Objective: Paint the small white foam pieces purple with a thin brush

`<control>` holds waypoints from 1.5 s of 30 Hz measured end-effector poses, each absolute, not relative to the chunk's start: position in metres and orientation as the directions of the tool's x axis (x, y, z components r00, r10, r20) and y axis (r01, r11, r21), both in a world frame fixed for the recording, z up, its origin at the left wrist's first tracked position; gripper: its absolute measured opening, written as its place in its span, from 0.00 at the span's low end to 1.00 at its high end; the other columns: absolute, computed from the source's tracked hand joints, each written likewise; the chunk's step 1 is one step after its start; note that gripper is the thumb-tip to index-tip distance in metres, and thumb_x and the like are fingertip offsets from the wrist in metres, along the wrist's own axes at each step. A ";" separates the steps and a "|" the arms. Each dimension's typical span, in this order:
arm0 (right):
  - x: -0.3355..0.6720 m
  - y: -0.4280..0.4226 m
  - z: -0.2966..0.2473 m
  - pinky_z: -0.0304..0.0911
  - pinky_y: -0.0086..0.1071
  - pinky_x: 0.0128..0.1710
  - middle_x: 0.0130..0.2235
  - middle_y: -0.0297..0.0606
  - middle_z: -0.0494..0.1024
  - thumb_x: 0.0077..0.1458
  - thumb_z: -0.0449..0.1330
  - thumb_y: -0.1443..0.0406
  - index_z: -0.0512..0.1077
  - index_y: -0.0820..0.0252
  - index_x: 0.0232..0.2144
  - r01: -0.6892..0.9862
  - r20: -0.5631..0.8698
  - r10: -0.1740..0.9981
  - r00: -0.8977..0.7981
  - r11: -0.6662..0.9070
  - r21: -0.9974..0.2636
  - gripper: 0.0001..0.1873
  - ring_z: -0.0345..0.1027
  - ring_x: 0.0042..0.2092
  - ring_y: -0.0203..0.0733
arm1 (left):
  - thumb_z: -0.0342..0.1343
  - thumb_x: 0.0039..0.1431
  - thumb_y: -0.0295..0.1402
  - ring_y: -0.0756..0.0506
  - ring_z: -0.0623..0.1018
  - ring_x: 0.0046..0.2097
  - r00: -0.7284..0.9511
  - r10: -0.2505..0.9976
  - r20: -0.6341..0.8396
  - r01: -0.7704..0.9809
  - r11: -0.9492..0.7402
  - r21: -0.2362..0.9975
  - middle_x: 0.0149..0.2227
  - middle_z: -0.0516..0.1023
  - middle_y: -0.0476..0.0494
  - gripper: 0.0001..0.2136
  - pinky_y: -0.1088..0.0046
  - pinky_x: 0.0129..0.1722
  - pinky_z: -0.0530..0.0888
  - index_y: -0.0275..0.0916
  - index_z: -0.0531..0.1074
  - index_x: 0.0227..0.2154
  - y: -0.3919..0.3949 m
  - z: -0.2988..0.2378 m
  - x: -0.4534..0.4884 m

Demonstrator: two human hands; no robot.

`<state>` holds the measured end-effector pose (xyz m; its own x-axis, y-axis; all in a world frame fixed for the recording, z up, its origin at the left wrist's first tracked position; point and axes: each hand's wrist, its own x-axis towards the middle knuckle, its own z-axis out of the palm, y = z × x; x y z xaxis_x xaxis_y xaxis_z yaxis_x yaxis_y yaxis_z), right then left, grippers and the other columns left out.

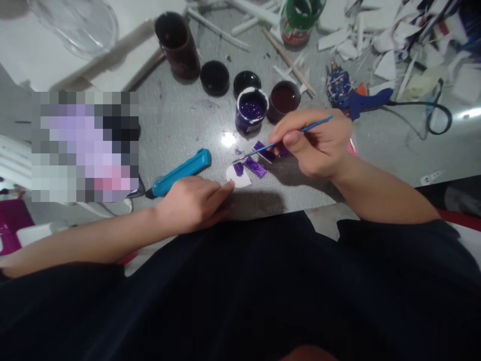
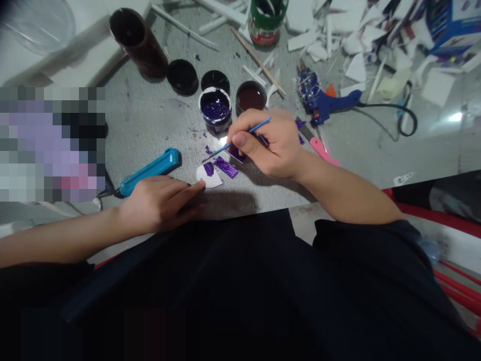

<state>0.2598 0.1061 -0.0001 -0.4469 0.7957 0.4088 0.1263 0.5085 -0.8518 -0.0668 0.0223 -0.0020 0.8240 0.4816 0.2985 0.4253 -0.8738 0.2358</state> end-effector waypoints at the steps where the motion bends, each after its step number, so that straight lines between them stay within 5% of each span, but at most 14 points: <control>1: 0.261 0.107 -0.001 0.75 0.33 0.31 0.34 0.35 0.86 0.81 0.64 0.45 0.88 0.51 0.42 0.111 0.420 0.785 -0.455 0.518 -0.848 0.23 0.79 0.31 0.38 | 0.58 0.86 0.37 0.45 0.81 0.30 0.825 0.484 0.293 0.426 -0.872 0.241 0.32 0.82 0.49 0.14 0.66 0.30 0.72 0.33 0.78 0.62 0.022 -0.002 -0.067; 9: 0.266 0.112 0.003 0.72 0.33 0.31 0.36 0.35 0.89 0.82 0.63 0.55 0.86 0.52 0.46 0.120 0.474 0.630 -0.615 0.669 -0.733 0.14 0.81 0.33 0.37 | 0.55 0.87 0.38 0.45 0.82 0.30 0.832 0.492 0.255 0.444 -0.868 0.224 0.32 0.83 0.49 0.13 0.65 0.32 0.73 0.35 0.78 0.62 0.021 -0.001 -0.068; 18: 0.267 0.112 0.008 0.72 0.35 0.30 0.37 0.34 0.88 0.80 0.65 0.55 0.87 0.49 0.48 0.058 0.491 0.664 -0.564 0.625 -0.779 0.12 0.80 0.32 0.38 | 0.59 0.85 0.37 0.44 0.82 0.30 0.817 0.497 0.292 0.435 -0.864 0.254 0.32 0.83 0.49 0.14 0.65 0.30 0.73 0.34 0.78 0.62 0.021 -0.003 -0.067; 24: 0.269 0.113 0.011 0.79 0.42 0.35 0.37 0.39 0.90 0.78 0.66 0.44 0.87 0.47 0.42 0.218 0.289 0.725 -0.625 0.518 -0.827 0.20 0.82 0.35 0.44 | 0.58 0.85 0.37 0.45 0.83 0.30 0.827 0.498 0.261 0.447 -0.864 0.232 0.32 0.83 0.50 0.13 0.66 0.31 0.74 0.36 0.77 0.62 0.020 -0.002 -0.068; 30: 0.270 0.114 0.003 0.75 0.39 0.30 0.37 0.37 0.89 0.81 0.64 0.49 0.88 0.49 0.48 0.136 0.443 0.707 -0.552 0.600 -0.788 0.17 0.81 0.33 0.42 | 0.58 0.85 0.38 0.44 0.82 0.30 0.825 0.494 0.274 0.437 -0.866 0.242 0.33 0.83 0.49 0.14 0.66 0.31 0.73 0.35 0.77 0.63 0.021 -0.004 -0.069; 35: 0.271 0.116 0.008 0.74 0.35 0.31 0.34 0.34 0.88 0.80 0.66 0.56 0.87 0.50 0.49 0.079 0.429 0.628 -0.649 0.617 -0.783 0.10 0.81 0.32 0.39 | 0.61 0.83 0.36 0.44 0.83 0.32 0.825 0.509 0.246 0.444 -0.853 0.275 0.34 0.83 0.48 0.14 0.65 0.32 0.74 0.36 0.79 0.63 0.020 -0.003 -0.070; 41: 0.266 0.114 0.003 0.73 0.35 0.30 0.39 0.36 0.90 0.81 0.63 0.50 0.88 0.49 0.48 0.133 0.444 0.709 -0.548 0.598 -0.791 0.16 0.82 0.34 0.40 | 0.61 0.83 0.37 0.44 0.83 0.31 0.828 0.503 0.250 0.439 -0.857 0.270 0.33 0.83 0.49 0.15 0.66 0.32 0.74 0.36 0.78 0.64 0.021 -0.003 -0.069; 45: 0.270 0.116 0.004 0.69 0.33 0.27 0.33 0.31 0.86 0.80 0.65 0.51 0.88 0.47 0.48 0.070 0.444 0.697 -0.564 0.576 -0.815 0.13 0.79 0.30 0.37 | 0.59 0.84 0.36 0.44 0.82 0.30 0.821 0.488 0.296 0.429 -0.870 0.242 0.33 0.83 0.48 0.14 0.66 0.30 0.74 0.32 0.78 0.62 0.021 -0.003 -0.068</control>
<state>0.2703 0.1164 0.0038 -0.5637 0.6968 0.4436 0.0703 0.5756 -0.8147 -0.0681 0.0213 -0.0025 0.8213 0.4877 0.2960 0.4293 -0.8700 0.2424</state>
